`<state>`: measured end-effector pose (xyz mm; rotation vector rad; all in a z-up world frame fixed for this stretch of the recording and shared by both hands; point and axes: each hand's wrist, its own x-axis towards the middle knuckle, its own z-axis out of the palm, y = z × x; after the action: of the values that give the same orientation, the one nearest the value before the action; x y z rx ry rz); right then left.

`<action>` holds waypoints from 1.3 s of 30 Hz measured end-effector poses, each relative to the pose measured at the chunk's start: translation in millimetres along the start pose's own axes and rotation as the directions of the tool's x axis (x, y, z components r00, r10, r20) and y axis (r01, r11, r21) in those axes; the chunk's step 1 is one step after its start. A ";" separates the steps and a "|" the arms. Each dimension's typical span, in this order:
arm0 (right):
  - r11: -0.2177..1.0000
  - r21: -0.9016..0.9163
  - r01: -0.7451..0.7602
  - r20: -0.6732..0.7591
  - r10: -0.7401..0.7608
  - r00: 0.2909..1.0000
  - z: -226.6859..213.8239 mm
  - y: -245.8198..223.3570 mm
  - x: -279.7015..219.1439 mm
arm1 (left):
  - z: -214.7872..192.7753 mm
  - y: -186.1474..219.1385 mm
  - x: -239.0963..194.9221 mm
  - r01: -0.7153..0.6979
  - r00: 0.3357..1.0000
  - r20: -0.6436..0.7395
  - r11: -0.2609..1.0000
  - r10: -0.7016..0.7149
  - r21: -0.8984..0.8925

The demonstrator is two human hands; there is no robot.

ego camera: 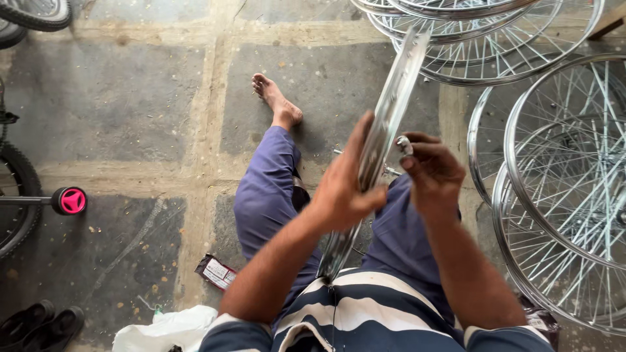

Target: The person is cleaning a bicycle wheel rim using a small cloth or sponge. They are sitting on the ground, holding the wheel between their legs, and wiping the rim in a circular motion. Several other bicycle wheels are stacked nearby.

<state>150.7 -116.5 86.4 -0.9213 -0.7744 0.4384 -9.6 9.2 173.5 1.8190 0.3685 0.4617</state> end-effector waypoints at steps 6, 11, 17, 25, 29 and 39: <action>0.967 0.140 -0.215 0.300 0.165 0.939 -30.4 12.3 -5.4 | 17.0 -13.2 -49.0 -0.273 0.955 -0.069 0.943 0.290 0.190; 0.907 0.213 -0.364 0.208 0.322 0.924 -13.0 14.7 -29.5 | 21.3 -27.8 -61.6 -0.253 0.961 -0.078 0.959 0.264 0.126; 0.944 -0.266 0.193 0.403 -0.073 0.912 -11.4 8.3 -9.8 | 18.6 -29.8 -61.1 -0.266 0.961 -0.059 0.960 0.272 0.092; 0.909 -0.417 -0.001 0.257 0.119 0.959 6.3 -3.4 -9.3 | 25.5 -34.4 -68.1 -0.224 0.973 -0.079 0.968 0.216 -0.112; 0.492 -0.803 0.335 0.206 -0.299 0.932 41.4 -27.7 -16.4 | 41.7 -72.1 -51.0 0.002 0.999 0.024 0.591 0.029 -0.807; 0.741 -0.671 0.029 0.368 0.299 0.880 28.8 -83.3 7.1 | 72.0 -161.0 -0.6 0.282 0.949 0.314 0.420 0.007 -0.862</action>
<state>135.0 -141.9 169.6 -1.5899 -1.3530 0.5332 22.3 -5.2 0.6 0.7234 0.0247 0.1935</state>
